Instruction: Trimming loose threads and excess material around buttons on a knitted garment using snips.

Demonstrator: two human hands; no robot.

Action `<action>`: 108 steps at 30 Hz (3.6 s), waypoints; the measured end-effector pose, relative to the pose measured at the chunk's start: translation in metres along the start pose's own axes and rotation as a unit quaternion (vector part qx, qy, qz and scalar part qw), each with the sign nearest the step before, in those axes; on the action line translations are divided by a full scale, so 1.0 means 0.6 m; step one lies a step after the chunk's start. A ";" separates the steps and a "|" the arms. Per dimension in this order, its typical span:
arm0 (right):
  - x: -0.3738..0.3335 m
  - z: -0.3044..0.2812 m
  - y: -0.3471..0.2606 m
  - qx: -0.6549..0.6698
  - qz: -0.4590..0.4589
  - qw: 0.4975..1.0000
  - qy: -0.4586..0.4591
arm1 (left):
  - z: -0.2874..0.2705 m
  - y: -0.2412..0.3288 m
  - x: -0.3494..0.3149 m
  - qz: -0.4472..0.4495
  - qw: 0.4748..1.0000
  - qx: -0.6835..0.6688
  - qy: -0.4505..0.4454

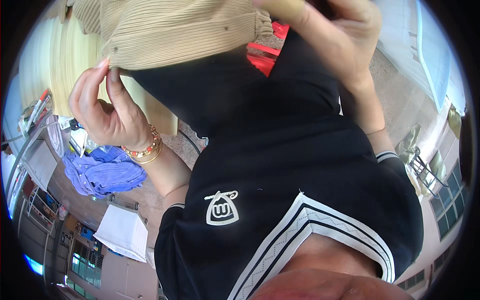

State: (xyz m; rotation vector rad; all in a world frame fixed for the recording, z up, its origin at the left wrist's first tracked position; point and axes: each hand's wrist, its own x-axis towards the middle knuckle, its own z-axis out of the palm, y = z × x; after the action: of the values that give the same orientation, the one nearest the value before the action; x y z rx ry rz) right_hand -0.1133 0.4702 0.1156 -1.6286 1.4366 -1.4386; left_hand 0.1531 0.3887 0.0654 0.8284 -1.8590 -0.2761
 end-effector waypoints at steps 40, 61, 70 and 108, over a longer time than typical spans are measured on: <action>0.007 0.016 0.015 -0.110 -0.127 0.985 -0.036 | 0.040 0.057 -0.006 0.048 0.998 0.023 -0.044; -0.038 0.006 0.064 0.169 -0.009 0.986 0.005 | 0.000 0.001 -0.022 -0.036 0.999 0.020 -0.023; -0.031 0.032 0.073 0.149 -0.085 0.985 -0.001 | 0.010 -0.002 -0.021 -0.029 1.000 0.003 0.003; -0.036 0.024 0.067 0.130 -0.055 0.990 -0.009 | 0.011 -0.006 -0.029 -0.073 0.997 -0.030 0.007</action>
State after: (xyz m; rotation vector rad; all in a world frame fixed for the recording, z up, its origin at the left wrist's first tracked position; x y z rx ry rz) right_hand -0.1115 0.4745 0.0680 -1.5701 1.1108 -1.5926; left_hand 0.1525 0.3962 0.0483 0.9235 -1.7723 -0.4145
